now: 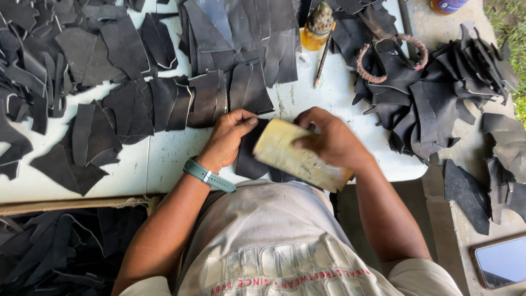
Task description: The person aligns two black leather pieces on a white table, applies glue to the edges, and presses them together using a wooden block. They repeat this process for multiple pairs, occasionally using a pencil to mark the leather. The workspace is cluttered with leather scraps, scissors, and glue bottles.
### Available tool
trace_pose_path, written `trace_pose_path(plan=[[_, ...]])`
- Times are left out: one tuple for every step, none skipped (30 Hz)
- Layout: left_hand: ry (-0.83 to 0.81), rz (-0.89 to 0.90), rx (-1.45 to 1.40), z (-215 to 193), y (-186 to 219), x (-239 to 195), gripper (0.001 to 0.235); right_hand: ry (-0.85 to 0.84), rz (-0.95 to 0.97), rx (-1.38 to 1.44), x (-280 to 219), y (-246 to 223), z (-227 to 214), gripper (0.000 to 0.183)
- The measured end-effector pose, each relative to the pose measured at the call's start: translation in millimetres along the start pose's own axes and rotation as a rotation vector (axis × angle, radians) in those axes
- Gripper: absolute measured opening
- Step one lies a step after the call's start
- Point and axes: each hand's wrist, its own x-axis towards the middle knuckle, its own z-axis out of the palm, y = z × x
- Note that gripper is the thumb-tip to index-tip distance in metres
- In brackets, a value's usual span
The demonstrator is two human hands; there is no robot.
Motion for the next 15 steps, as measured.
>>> trace_pose_path(plan=[[0.016, 0.02, 0.026, -2, -4, 4, 0.012, 0.042, 0.061, -0.054, 0, 7, -14, 0.041], [0.032, 0.04, 0.053, -4, -7, 7, 0.011, 0.085, 0.122, -0.107, 1, 15, -29, 0.04], [0.054, 0.056, 0.076, -7, -9, 7, 0.011, 0.174, 0.142, -0.162, 6, 21, -44, 0.041], [0.019, 0.057, 0.061, -10, -8, 7, 0.011, 0.263, 0.161, -0.217, 10, 26, -56, 0.043], [-0.013, 0.055, 0.045, -14, -5, 6, 0.011, 0.37, 0.075, -0.376, 9, 28, -64, 0.048], [-0.045, 0.054, 0.029, -15, -2, 5, 0.012, 0.474, -0.016, -0.534, 8, 29, -70, 0.055], [-0.055, 0.062, 0.026, -13, 1, 4, 0.013, 0.578, -0.113, -0.688, 9, 27, -72, 0.062], [-0.064, 0.07, 0.023, -11, 5, 3, 0.015, 0.546, -0.18, -0.639, 11, 24, -70, 0.063], [-0.076, 0.069, 0.022, -7, 9, 0, 0.016, 0.513, -0.238, -0.584, 10, 21, -64, 0.064], [-0.096, 0.061, 0.02, -5, 13, -5, 0.019, 0.48, -0.295, -0.529, 10, 17, -54, 0.065], [-0.122, 0.053, 0.02, -4, 18, -9, 0.021, 0.36, -0.34, -0.374, 13, 13, -41, 0.063], [-0.148, 0.046, 0.021, -2, 22, -12, 0.024, 0.24, -0.383, -0.217, 18, 9, -27, 0.061], [-0.142, 0.042, 0.032, 3, 24, -12, 0.025, 0.159, -0.407, -0.226, 25, 5, -15, 0.06], [-0.136, 0.037, 0.044, 7, 25, -13, 0.026, 0.078, -0.432, -0.234, 31, 2, -4, 0.059], [-0.127, 0.036, 0.052, 10, 25, -14, 0.027, -0.011, -0.373, -0.231, 40, 1, 6, 0.054]])
